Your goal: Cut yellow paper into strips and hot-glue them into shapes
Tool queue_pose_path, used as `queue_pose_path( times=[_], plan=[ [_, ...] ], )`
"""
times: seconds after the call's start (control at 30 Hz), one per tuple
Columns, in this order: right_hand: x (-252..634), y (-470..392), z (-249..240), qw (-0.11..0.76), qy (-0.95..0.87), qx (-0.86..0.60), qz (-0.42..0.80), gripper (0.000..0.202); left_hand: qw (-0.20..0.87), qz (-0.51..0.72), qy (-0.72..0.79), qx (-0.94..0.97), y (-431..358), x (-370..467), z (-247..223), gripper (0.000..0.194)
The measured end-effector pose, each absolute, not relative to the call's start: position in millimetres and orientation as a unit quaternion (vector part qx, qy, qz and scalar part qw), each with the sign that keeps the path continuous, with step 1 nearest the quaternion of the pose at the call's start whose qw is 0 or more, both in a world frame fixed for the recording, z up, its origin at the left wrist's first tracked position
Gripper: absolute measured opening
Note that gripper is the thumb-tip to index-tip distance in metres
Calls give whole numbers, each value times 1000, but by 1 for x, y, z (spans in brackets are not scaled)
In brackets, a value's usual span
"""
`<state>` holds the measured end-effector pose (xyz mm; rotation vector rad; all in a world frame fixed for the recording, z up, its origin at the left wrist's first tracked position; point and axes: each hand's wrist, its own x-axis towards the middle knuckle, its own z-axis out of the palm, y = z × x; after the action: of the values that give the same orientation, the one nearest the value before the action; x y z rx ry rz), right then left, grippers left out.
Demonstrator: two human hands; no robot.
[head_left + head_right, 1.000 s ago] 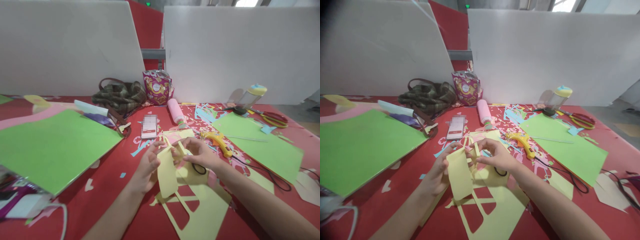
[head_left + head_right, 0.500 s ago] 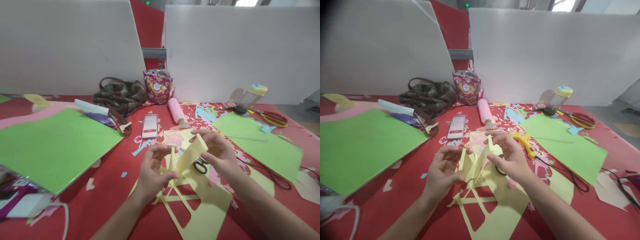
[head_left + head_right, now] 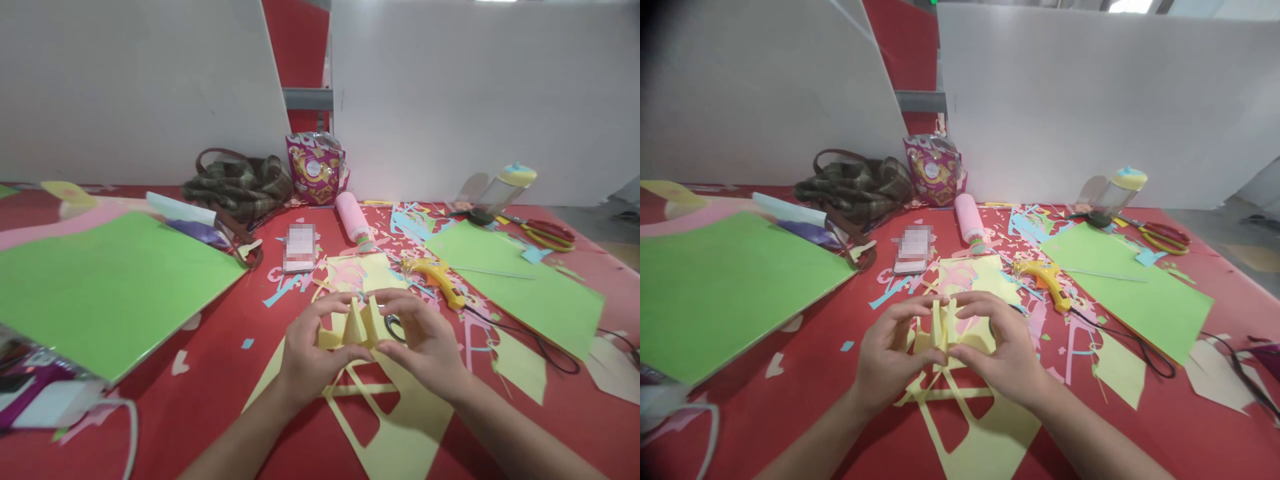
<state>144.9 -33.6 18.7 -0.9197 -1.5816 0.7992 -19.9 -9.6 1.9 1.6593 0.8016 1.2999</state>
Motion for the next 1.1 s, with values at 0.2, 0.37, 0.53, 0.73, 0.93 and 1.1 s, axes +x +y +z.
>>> queue_pose_path(
  times=[0.2, 0.37, 0.53, 0.73, 0.93, 1.1],
  plan=[
    [147, -34, 17, 533, -680, -381, 330, 28, 423, 518, 328, 667, -10, -18, 5, 46],
    [147, -33, 15, 524, -699, -372, 316, 29, 390, 515, 324, 691, -10, -16, 6, 46],
    [147, -31, 16, 520, -713, -359, 305, 32, 361, 503, 319, 718, -10, -17, 5, 48],
    [146, -30, 16, 511, -719, -365, 299, 30, 361, 514, 330, 704, -11, -16, 10, 43],
    [146, -30, 16, 506, -737, -364, 261, 33, 358, 516, 332, 703, -11, -15, 11, 45],
    [146, -30, 17, 486, -768, -368, 196, 36, 352, 516, 335, 705, -11, -16, 9, 45]
  ],
)
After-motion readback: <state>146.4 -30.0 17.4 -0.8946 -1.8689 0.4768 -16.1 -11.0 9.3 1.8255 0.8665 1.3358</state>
